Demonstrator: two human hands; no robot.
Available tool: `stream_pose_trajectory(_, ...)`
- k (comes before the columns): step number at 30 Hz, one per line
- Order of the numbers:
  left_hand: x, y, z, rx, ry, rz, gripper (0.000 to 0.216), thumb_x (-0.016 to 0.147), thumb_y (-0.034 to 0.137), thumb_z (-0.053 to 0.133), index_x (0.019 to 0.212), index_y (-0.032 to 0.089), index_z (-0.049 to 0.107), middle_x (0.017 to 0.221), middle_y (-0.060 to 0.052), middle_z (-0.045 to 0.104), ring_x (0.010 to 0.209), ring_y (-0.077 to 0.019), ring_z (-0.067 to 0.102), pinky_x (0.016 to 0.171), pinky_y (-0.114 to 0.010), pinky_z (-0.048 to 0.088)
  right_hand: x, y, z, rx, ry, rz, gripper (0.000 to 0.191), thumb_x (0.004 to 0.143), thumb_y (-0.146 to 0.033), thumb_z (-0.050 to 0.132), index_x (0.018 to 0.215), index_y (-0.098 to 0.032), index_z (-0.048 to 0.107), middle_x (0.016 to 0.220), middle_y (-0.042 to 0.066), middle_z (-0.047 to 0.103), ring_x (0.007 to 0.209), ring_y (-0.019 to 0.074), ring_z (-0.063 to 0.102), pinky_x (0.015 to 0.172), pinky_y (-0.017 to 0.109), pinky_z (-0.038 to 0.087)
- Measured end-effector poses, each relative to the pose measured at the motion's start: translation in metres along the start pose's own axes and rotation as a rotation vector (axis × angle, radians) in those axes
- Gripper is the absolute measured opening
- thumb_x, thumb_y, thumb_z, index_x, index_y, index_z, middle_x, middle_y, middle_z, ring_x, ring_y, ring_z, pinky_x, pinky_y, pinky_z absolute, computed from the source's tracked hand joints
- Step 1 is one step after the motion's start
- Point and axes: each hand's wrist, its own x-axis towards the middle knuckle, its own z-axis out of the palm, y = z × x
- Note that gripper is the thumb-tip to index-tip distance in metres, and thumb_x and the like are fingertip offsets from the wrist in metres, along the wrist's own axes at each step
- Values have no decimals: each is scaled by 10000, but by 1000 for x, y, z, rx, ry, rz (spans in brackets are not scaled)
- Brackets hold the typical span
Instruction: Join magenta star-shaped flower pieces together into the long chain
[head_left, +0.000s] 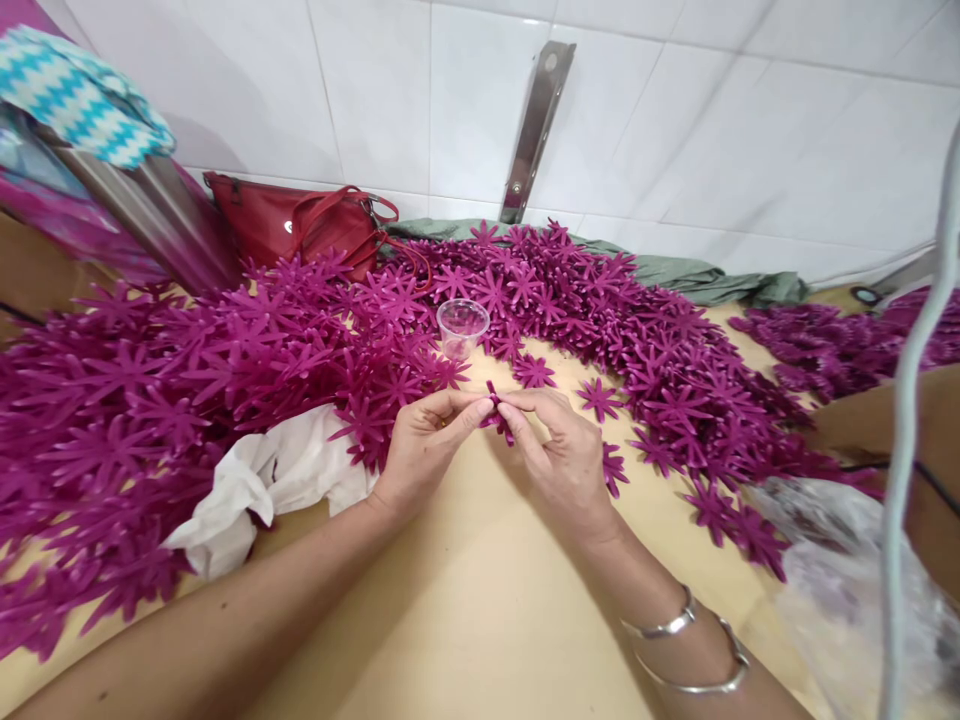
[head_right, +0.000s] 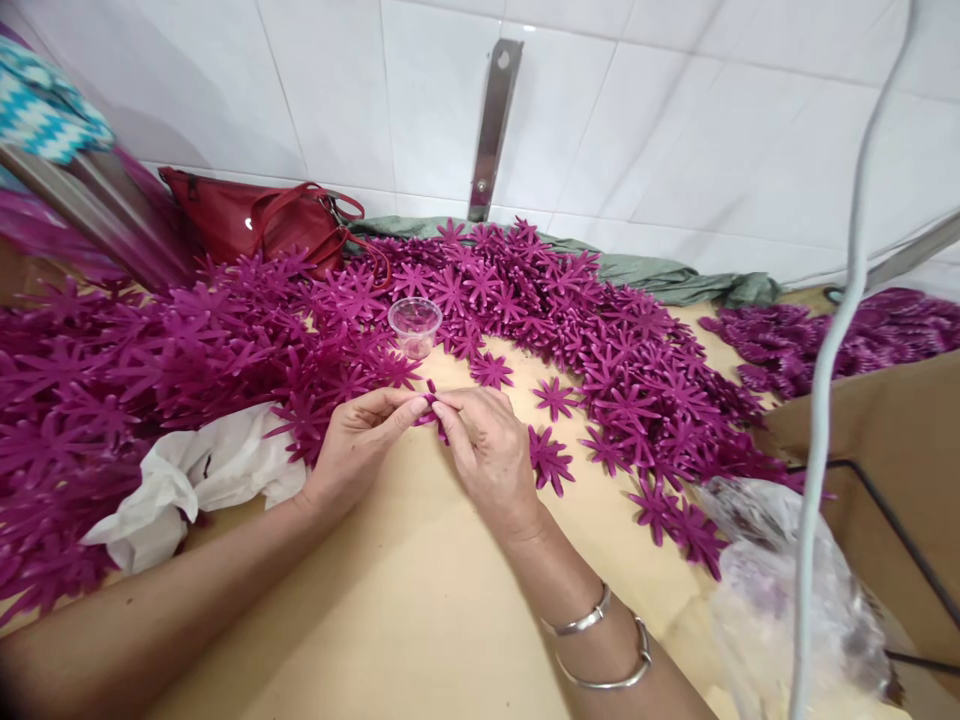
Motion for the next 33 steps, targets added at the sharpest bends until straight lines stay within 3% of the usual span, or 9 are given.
stream_pose_trajectory(7,-1,3,3,-5,22,-8,177,787,335,854,817,169,802,822,-29,785,771,-139,690,778,-249,560,1,0,0,-20,-22,-79,133,993,-143,648,1051,-234,725,1008,45,809,946,201,751,888,387,568)
stream_pose_trajectory(16,-2,4,3,58,27,26,156,825,326,810,822,170,796,808,-32,771,761,-148,675,748,-256,554,1,-4,0,-31,-14,-5,125,1002,-185,621,1013,-260,720,987,41,806,917,213,748,887,411,573)
stream_pose_trajectory(25,-6,3,2,159,30,67,126,855,293,772,827,171,788,811,-31,768,764,-156,671,748,-254,529,3,-3,-2,-179,-32,-153,134,995,-145,606,992,-249,691,915,29,815,847,192,761,1006,452,543)
stream_pose_trajectory(33,-5,-1,0,185,36,97,124,883,295,742,829,183,741,784,-4,722,719,-126,630,692,-224,497,0,-1,1,-138,-37,-142,148,985,-142,616,1058,-247,691,975,36,823,897,198,774,1038,464,544)
